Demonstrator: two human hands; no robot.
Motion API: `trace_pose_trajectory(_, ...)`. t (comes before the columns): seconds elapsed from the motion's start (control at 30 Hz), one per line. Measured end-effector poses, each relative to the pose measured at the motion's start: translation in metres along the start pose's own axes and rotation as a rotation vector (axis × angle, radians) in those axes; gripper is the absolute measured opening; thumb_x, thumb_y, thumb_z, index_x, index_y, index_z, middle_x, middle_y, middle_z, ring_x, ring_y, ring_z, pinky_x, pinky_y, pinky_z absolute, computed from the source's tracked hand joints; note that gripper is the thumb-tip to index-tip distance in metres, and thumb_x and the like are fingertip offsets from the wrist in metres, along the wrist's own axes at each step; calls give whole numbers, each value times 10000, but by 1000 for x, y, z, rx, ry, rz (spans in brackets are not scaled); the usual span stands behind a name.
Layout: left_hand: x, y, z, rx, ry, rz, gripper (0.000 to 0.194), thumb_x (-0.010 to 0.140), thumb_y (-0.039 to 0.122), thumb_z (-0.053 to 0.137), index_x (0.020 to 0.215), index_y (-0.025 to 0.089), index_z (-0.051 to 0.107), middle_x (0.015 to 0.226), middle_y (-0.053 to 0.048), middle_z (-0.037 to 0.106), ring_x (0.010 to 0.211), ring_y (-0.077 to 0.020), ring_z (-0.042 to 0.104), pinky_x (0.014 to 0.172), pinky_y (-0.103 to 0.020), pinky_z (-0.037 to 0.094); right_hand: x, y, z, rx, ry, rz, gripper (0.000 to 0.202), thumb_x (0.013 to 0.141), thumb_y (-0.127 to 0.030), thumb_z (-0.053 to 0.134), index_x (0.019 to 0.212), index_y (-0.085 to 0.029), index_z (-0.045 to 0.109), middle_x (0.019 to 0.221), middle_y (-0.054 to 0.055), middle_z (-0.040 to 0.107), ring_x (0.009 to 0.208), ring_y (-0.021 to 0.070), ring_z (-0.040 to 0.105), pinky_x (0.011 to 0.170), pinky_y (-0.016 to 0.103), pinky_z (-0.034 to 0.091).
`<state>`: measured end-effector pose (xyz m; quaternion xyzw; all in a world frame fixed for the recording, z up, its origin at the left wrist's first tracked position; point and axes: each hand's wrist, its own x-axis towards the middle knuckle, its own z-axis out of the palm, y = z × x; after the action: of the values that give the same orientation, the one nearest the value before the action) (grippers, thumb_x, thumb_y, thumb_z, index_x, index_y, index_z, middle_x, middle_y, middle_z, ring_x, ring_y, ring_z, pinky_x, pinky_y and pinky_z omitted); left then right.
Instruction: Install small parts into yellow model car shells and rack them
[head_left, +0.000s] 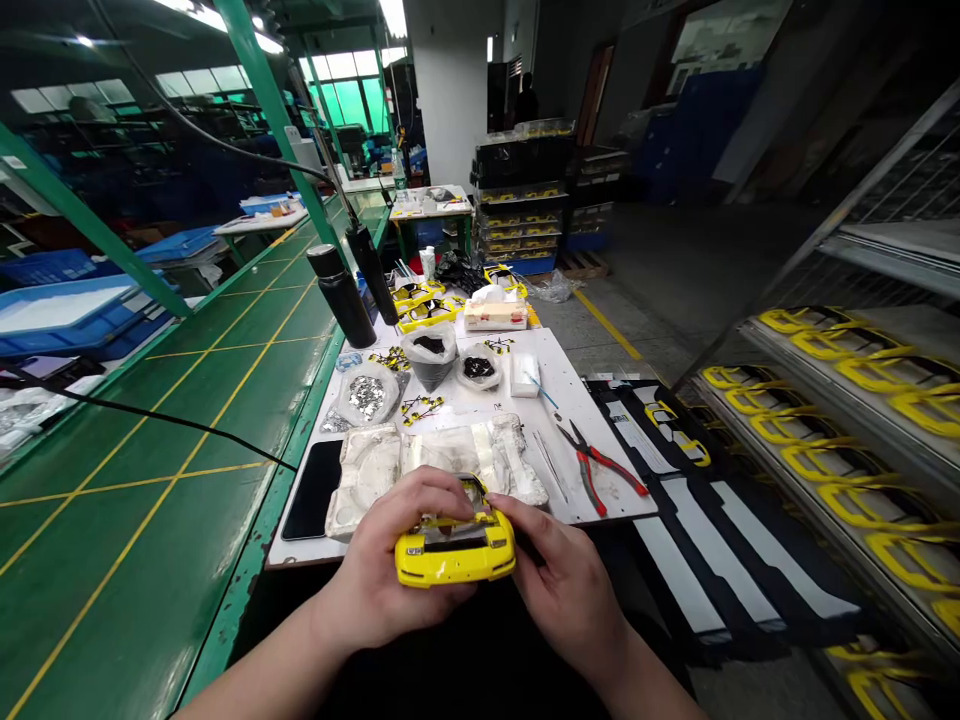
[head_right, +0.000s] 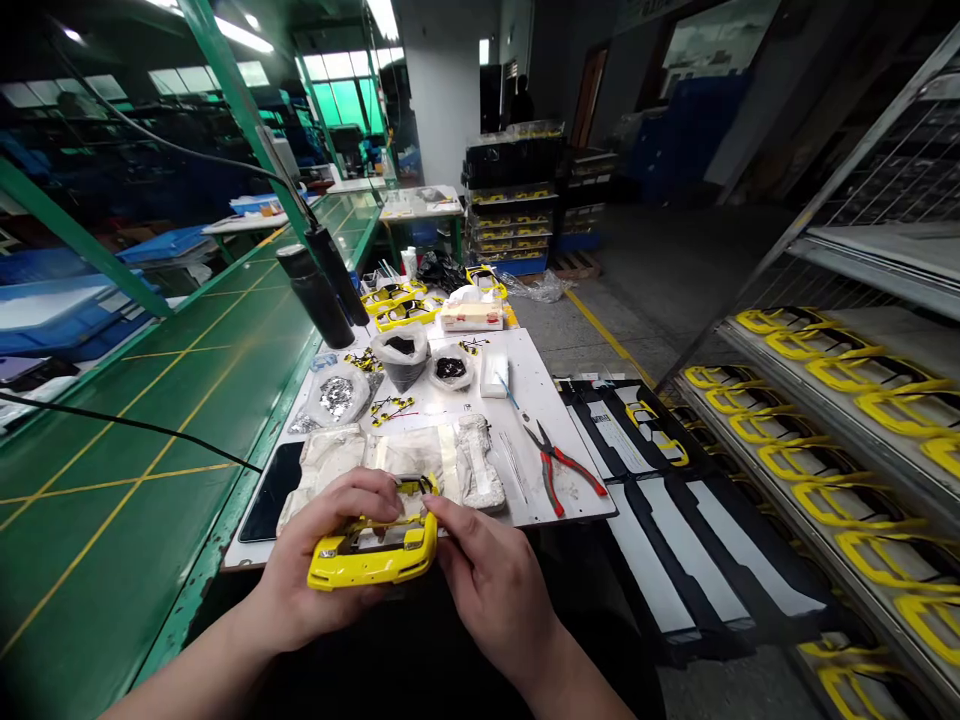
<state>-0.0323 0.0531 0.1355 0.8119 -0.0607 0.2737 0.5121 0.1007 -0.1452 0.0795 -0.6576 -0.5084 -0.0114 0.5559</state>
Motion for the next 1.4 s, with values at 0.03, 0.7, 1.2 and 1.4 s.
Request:
trace_pose_trajectory(0.03, 1, -2, -1, -3, -5, 0, 513, 942, 604, 914, 1308, 280, 758, 1224, -113, 732, 1118, -251, 746, 945, -339, 625, 0, 0, 1, -2, 5, 4, 549, 1102, -105, 612, 1578, -378, 620, 1299, 9, 856, 1113, 179, 861, 995, 259, 702)
trace_pose_trajectory(0.7, 30, 45, 19, -175, 23, 168, 583, 697, 606, 1048, 1111, 254, 835, 955, -47, 886, 772, -199, 823, 933, -327, 650, -12, -51, -41, -76, 3, -97, 628, 1141, -197, 615, 1721, -377, 457, 1310, 51, 841, 1134, 204, 841, 974, 283, 703)
trace_pose_trajectory(1.2, -13, -14, 49, -1306, -317, -697, 945, 843, 445, 950, 1692, 350, 547, 1771, -180, 512, 1539, -476, 589, 1160, -636, 575, -24, -41, -62, 188, -96, 783, 585, 1129, -724, 560, 1277, -220, 816, 997, 70, 830, 858, 227, 813, 749, 321, 669)
trace_pose_trajectory(1.4, -29, -17, 61, -1439, -286, -700, 875, 828, 348, 899, 1653, 302, 610, 1767, -189, 519, 1441, -399, 658, 1196, -650, 534, -6, 56, -90, -573, 43, 786, 643, 1046, -496, 742, 1568, -129, 660, 1746, 243, 517, 1676, 474, 375, 1360, 663, 333)
